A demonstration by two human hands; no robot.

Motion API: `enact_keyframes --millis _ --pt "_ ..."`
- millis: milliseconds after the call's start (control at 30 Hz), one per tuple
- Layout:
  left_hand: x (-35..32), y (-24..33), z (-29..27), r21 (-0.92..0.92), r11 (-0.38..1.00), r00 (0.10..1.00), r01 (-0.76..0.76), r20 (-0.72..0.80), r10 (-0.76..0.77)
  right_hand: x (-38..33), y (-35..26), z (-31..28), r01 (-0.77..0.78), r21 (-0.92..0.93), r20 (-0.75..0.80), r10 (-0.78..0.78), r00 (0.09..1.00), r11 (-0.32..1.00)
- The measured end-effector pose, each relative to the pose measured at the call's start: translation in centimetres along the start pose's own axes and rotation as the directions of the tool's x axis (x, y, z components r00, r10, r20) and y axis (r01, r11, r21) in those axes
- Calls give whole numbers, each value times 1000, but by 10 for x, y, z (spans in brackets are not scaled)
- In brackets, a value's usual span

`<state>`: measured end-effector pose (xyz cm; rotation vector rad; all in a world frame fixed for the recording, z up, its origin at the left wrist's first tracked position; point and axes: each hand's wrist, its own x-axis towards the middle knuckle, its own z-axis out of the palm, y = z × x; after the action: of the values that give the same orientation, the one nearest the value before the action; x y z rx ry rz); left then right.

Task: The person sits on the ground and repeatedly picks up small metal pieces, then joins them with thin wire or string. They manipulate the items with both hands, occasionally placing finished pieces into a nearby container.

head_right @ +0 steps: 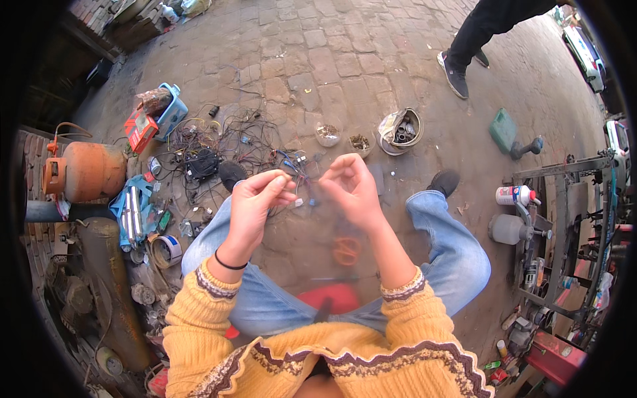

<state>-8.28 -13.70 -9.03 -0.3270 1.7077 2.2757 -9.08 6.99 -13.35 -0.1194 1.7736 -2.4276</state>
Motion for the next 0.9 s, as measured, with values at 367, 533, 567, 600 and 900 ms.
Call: enact_keyframes --millis 367,533,567,600,900 --pt "4 -12 44 33 986 984 -164 81 160 -15 -60 31 216 -792 -17 -373 928 572" --pt "11 -14 53 53 973 970 -225 112 218 -18 -63 25 105 -781 -104 -294 950 615" --pt "13 -14 54 73 970 967 -231 123 221 -18 -63 24 97 -770 -121 -293 949 631" --pt "14 -14 54 92 968 967 -234 129 221 -18 -63 22 89 -758 -136 -289 948 647" --pt "17 -7 58 -81 995 968 -56 241 75 -17 -73 4 -192 -35 -199 181 963 981"
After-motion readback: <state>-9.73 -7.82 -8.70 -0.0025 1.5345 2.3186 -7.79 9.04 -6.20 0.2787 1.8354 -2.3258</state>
